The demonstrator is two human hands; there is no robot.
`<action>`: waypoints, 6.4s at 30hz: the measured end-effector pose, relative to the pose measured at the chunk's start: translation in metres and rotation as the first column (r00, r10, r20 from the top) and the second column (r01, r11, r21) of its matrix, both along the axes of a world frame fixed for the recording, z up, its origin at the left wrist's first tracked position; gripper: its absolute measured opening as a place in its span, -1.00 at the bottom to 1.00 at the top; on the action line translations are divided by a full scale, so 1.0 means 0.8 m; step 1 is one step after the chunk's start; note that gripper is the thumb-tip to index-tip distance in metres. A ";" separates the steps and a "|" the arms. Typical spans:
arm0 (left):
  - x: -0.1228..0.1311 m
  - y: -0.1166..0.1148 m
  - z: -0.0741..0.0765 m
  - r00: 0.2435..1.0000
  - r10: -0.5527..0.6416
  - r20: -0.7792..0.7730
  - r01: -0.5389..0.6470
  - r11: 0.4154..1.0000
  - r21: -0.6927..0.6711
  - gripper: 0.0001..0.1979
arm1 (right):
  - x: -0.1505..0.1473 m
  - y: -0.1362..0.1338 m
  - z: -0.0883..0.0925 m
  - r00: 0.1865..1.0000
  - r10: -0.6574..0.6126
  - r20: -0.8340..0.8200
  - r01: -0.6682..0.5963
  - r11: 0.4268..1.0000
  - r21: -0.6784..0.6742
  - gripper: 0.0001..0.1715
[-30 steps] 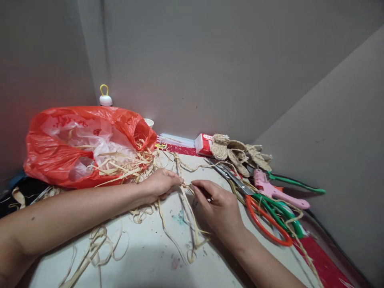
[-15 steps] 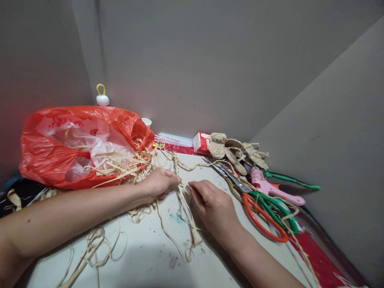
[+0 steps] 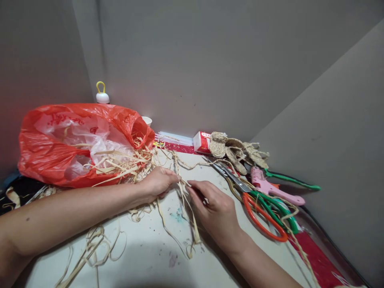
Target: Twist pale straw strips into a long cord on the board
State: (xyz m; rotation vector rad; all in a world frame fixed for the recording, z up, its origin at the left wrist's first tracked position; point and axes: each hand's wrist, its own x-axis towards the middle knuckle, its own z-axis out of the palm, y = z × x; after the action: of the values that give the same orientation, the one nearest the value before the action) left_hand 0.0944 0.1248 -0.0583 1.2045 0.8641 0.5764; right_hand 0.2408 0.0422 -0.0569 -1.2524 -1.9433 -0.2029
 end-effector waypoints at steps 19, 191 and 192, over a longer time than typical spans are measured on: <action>0.001 -0.003 0.000 0.996 -0.025 0.088 0.027 0.999 -0.029 -0.69 | -0.006 0.005 -0.019 0.991 -0.126 0.042 0.130 0.986 -0.107 -0.89; -0.007 0.012 0.001 1.000 -0.004 -0.008 0.007 0.899 0.438 -0.80 | 0.000 0.047 0.005 0.407 -0.381 -0.830 -0.803 0.285 -0.524 -0.60; -0.007 0.012 0.002 1.000 -0.014 -0.002 0.013 0.904 0.428 -0.80 | 0.000 0.047 0.005 0.409 -0.368 -0.835 -0.799 0.298 -0.522 -0.60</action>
State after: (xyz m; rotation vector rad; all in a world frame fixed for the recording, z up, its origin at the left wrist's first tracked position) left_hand 0.0889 0.1341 -0.0564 1.6068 0.7470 0.7827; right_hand 0.2409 0.0801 -0.0532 -1.1260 -1.0271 1.8153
